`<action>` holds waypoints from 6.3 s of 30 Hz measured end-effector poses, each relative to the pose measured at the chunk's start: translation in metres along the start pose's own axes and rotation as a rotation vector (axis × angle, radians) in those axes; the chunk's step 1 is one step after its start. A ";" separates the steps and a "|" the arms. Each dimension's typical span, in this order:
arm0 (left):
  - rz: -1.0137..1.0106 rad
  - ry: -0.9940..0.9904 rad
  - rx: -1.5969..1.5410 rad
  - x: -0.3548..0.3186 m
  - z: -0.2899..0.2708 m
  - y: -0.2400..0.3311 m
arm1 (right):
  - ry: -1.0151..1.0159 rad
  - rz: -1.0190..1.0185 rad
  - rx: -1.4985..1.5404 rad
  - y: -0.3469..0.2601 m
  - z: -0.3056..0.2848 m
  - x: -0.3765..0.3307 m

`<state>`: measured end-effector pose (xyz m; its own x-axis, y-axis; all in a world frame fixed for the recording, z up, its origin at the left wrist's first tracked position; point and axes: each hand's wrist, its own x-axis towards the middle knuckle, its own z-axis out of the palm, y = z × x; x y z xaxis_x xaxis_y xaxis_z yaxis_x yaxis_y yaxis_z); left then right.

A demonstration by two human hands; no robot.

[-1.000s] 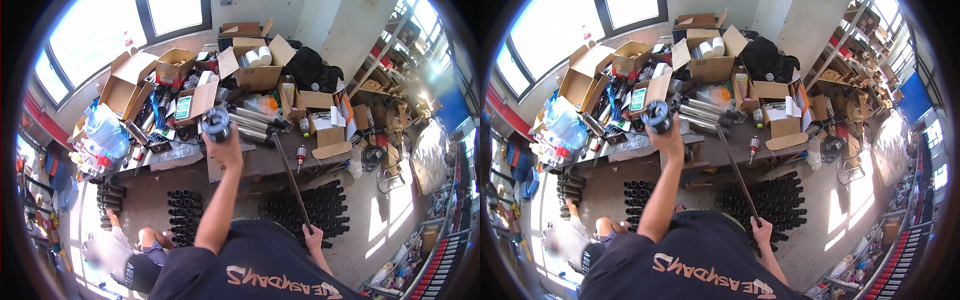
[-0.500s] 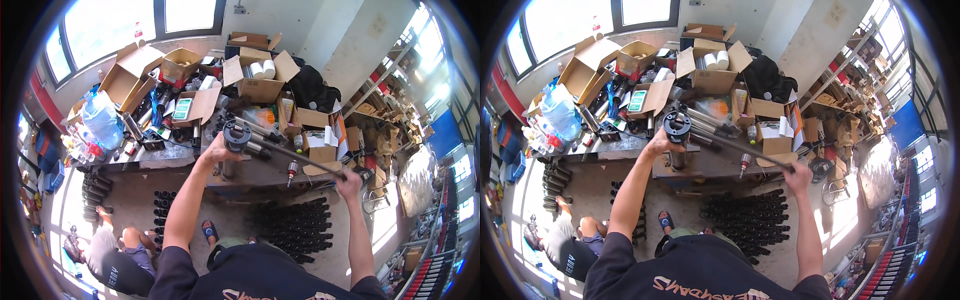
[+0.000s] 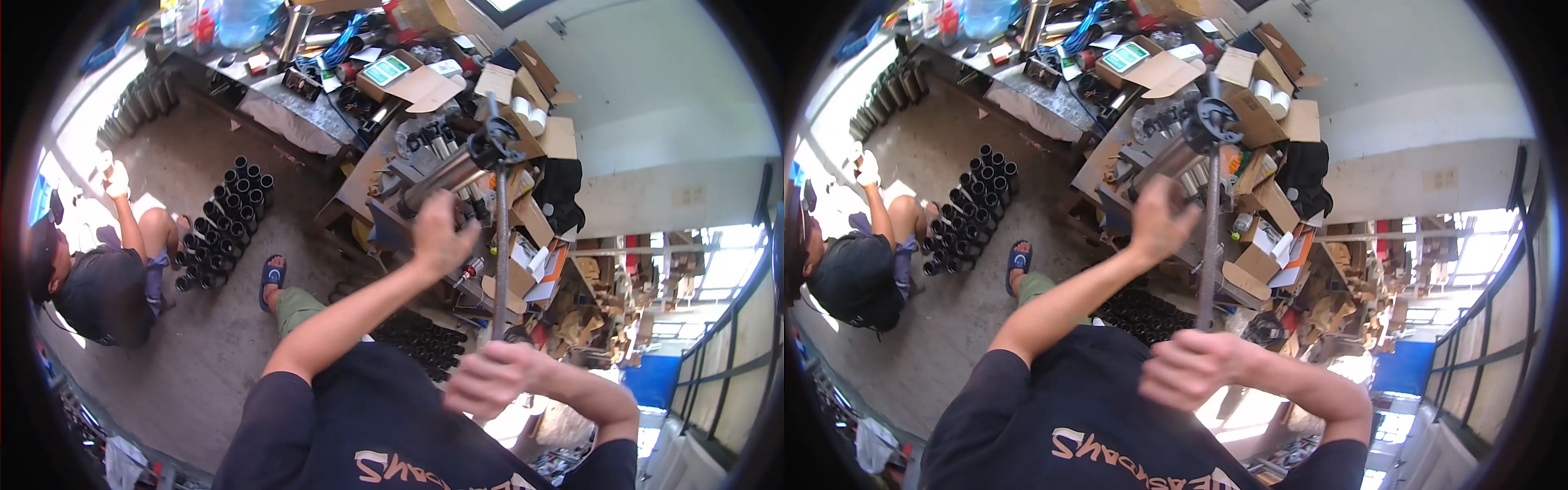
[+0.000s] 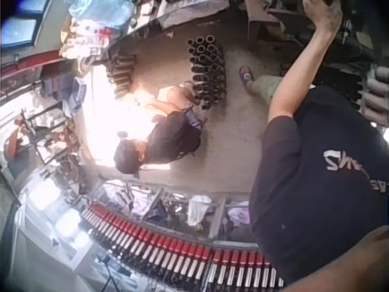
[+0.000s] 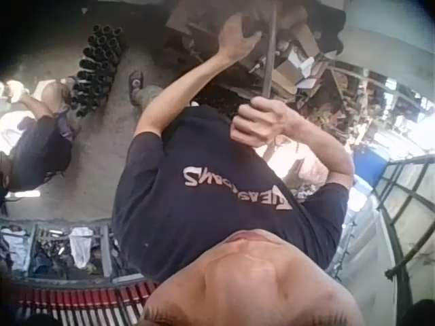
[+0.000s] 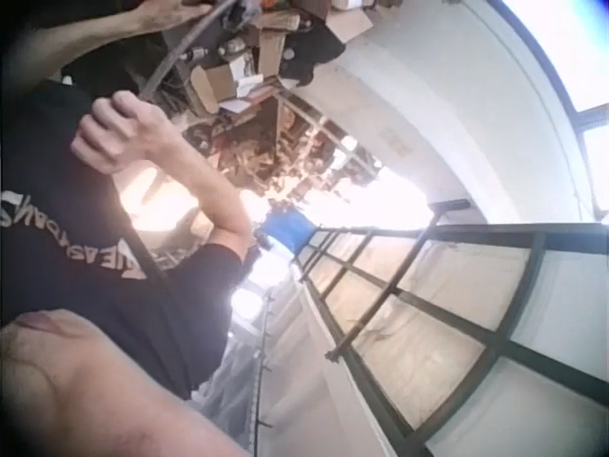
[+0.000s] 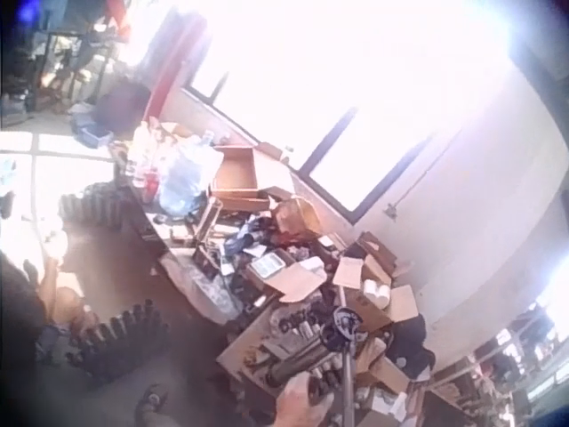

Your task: The person assembles metal cylinders by inserting a long metal rod through the center of each cylinder and then using a T-shaped handle to screw components together at the top of the cylinder on a workbench.

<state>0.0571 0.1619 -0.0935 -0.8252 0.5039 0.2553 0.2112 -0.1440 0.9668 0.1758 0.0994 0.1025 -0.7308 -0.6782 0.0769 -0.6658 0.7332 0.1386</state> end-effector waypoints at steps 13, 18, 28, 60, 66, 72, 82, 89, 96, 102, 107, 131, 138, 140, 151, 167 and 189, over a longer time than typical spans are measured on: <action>-0.766 -0.675 -1.611 0.042 0.120 0.113 | -0.642 0.624 -0.423 0.511 0.255 0.201; -1.375 -1.074 -1.625 0.072 -0.060 0.068 | -0.952 0.942 -0.561 0.666 0.145 -0.074; -1.639 -0.930 -1.574 0.113 -0.112 0.066 | -0.011 2.165 0.441 0.583 0.154 -0.182; 0.793 -0.159 1.197 0.201 -0.064 0.042 | 2.370 0.423 1.398 0.137 0.069 -0.309; 1.048 0.020 0.930 0.214 -0.062 0.026 | 2.594 0.528 1.069 0.144 0.064 -0.297; 1.164 -0.107 0.795 0.239 -0.069 0.011 | 2.660 0.547 0.909 0.064 0.059 -0.225; -1.408 -0.317 -1.152 0.139 0.003 -0.028 | 3.023 0.804 1.017 0.073 0.058 -0.256; -1.624 -0.075 -1.264 0.131 -0.007 0.071 | 3.066 0.320 0.723 -0.113 0.062 -0.461; -0.880 -0.762 -1.417 0.008 -0.076 0.108 | 3.088 0.875 -0.108 -0.139 0.077 -0.348; -0.503 -0.796 -1.084 0.003 -0.074 0.147 | 3.401 1.345 -0.164 -0.095 0.154 -0.332; -0.354 -0.715 -0.840 0.002 -0.070 0.167 | 3.210 1.330 0.468 -0.167 0.292 -0.323; -0.867 -0.684 -1.297 -0.029 -0.062 0.078 | 0.489 2.562 0.586 -0.221 0.359 -0.193; -1.321 -0.356 -1.501 -0.044 -0.073 0.034 | 0.668 2.431 0.343 -0.275 0.299 -0.186; -1.348 -0.340 -1.555 -0.040 -0.068 0.021 | 0.776 2.321 0.359 -0.271 0.280 -0.189; -1.233 0.009 -1.369 0.095 0.024 -0.009 | 0.784 1.805 0.345 -0.130 0.208 -0.282; -1.826 0.272 -0.974 0.130 0.024 0.068 | 0.205 1.720 0.276 0.009 0.069 -0.365; -2.083 0.153 -0.966 0.149 0.012 0.036 | 0.115 2.349 -0.420 -0.078 0.074 -0.224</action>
<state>-0.0524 0.2418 -0.0204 0.4620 0.4131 -0.7848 -0.8737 0.0597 -0.4829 0.3801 0.1973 0.0010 0.1063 0.9242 0.3668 0.9909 -0.0680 -0.1159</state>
